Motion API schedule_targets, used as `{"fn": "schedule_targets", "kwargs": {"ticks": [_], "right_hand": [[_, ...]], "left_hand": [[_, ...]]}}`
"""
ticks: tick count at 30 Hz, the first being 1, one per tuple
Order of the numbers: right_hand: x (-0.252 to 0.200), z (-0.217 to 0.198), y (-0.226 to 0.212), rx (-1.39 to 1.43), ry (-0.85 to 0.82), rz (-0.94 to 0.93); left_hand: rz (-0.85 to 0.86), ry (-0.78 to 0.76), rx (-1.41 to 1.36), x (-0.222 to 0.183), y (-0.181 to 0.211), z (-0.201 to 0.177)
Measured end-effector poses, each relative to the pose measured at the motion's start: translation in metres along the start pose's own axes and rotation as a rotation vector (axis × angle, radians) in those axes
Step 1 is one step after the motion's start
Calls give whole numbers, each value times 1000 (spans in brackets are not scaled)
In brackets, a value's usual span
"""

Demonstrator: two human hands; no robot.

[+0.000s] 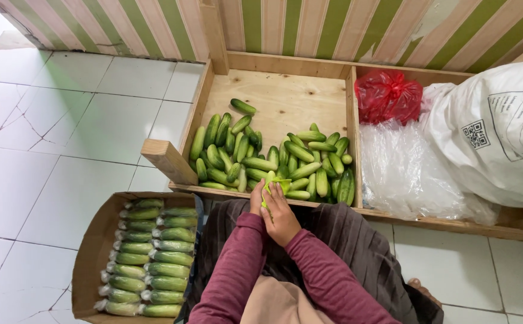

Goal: Packaging individual cucumbers into plastic bags and placing them into a box

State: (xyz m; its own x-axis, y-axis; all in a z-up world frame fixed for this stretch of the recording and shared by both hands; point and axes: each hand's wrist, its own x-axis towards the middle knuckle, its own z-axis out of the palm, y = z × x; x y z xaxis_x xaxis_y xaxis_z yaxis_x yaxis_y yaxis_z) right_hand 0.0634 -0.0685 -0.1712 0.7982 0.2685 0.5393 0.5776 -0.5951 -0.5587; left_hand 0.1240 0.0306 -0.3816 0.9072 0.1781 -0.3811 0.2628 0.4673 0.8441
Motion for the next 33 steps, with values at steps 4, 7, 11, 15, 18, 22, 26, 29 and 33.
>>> {"fn": "schedule_targets", "kwargs": {"ticks": [4,7,11,15,18,22,26,29,33], "right_hand": [[2,3,16,45,-27,41],[6,4,24,26,-19,69],[10,1,24,39,20,87],[11,-2,22,28,38,86],[12,-3,30,64,77,111],[4,4,70,32,184,239],[5,-5,76,141,247,431],[8,-8,65,123,231,395],[8,-4,39,142,161,294]], "left_hand": [[37,-87,72,-7,77,43],[69,-151,124,-19,99,52],[110,-234,193,-23,105,56],[146,-316,261,-27,76,21],[169,-355,293,30,20,29],[191,-330,207,9,10,44],[60,-310,161,18,-3,47],[1,-223,74,-6,33,62],[12,-98,10,19,17,38]]}}
